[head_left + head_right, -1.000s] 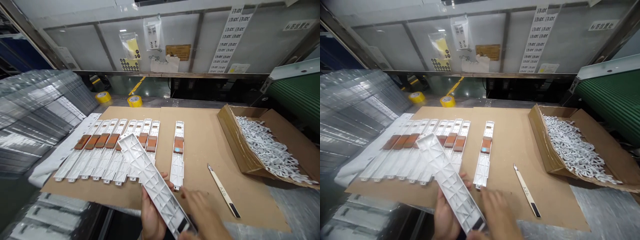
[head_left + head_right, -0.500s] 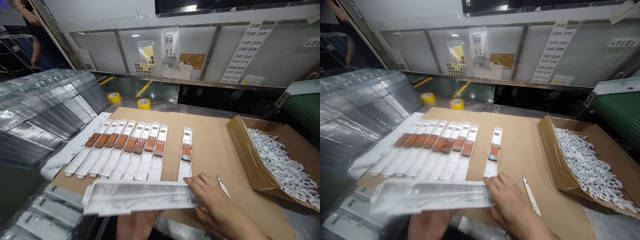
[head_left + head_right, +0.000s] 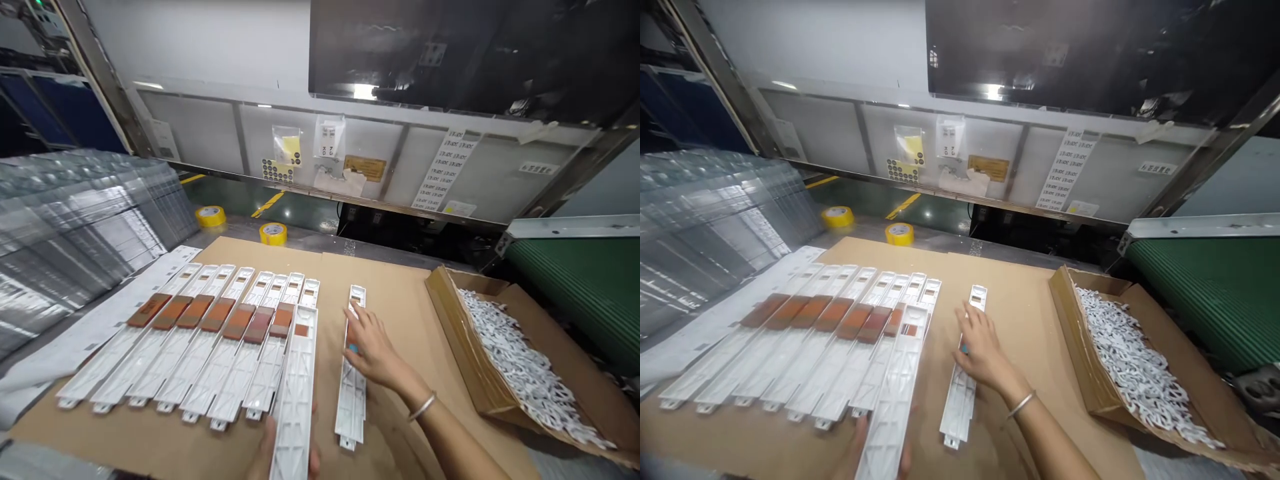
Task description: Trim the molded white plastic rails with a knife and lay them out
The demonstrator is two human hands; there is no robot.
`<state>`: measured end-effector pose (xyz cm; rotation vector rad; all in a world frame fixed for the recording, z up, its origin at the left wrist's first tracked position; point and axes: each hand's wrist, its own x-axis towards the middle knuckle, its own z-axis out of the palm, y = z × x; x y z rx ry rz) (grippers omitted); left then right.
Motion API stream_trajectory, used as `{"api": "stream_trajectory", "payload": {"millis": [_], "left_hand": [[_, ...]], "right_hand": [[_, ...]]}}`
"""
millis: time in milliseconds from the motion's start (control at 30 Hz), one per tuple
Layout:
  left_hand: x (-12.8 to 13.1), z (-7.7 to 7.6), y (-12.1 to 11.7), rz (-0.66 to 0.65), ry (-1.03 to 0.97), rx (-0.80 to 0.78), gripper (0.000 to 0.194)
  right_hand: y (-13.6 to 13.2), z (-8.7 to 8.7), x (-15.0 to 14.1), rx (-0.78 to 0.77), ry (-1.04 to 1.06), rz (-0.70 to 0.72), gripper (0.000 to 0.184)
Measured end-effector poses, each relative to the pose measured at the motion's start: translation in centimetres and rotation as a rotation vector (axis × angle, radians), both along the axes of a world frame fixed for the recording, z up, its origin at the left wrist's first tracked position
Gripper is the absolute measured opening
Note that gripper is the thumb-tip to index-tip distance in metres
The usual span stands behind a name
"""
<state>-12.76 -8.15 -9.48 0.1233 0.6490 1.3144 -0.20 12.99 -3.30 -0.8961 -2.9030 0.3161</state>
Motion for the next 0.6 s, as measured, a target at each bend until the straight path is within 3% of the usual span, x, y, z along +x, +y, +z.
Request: {"api": "stream_trajectory", "payload": {"millis": [133, 200, 300, 433, 600], "left_hand": [[3.1, 0.0, 4.8, 0.119, -0.107, -0.044, 0.067], [4.5, 0.1, 7.1, 0.155, -0.121, -0.085, 0.066], [5.6, 0.1, 9.3, 0.172, -0.149, -0.126, 0.063], [5.7, -0.2, 9.6, 0.170, -0.168, -0.156, 0.053], [5.2, 0.3, 9.0, 0.164, -0.153, -0.174, 0.047]], "right_hand": [[3.8, -2.3, 0.6, -0.071, -0.141, -0.003, 0.095], [4.5, -2.7, 0.3, -0.083, -0.184, 0.001, 0.089], [4.9, -2.5, -0.3, -0.102, -0.217, 0.005, 0.067], [6.1, -1.7, -0.4, -0.212, -0.219, 0.031, 0.050], [9.0, -0.7, 0.7, -0.549, -0.189, 0.057, 0.027]]}}
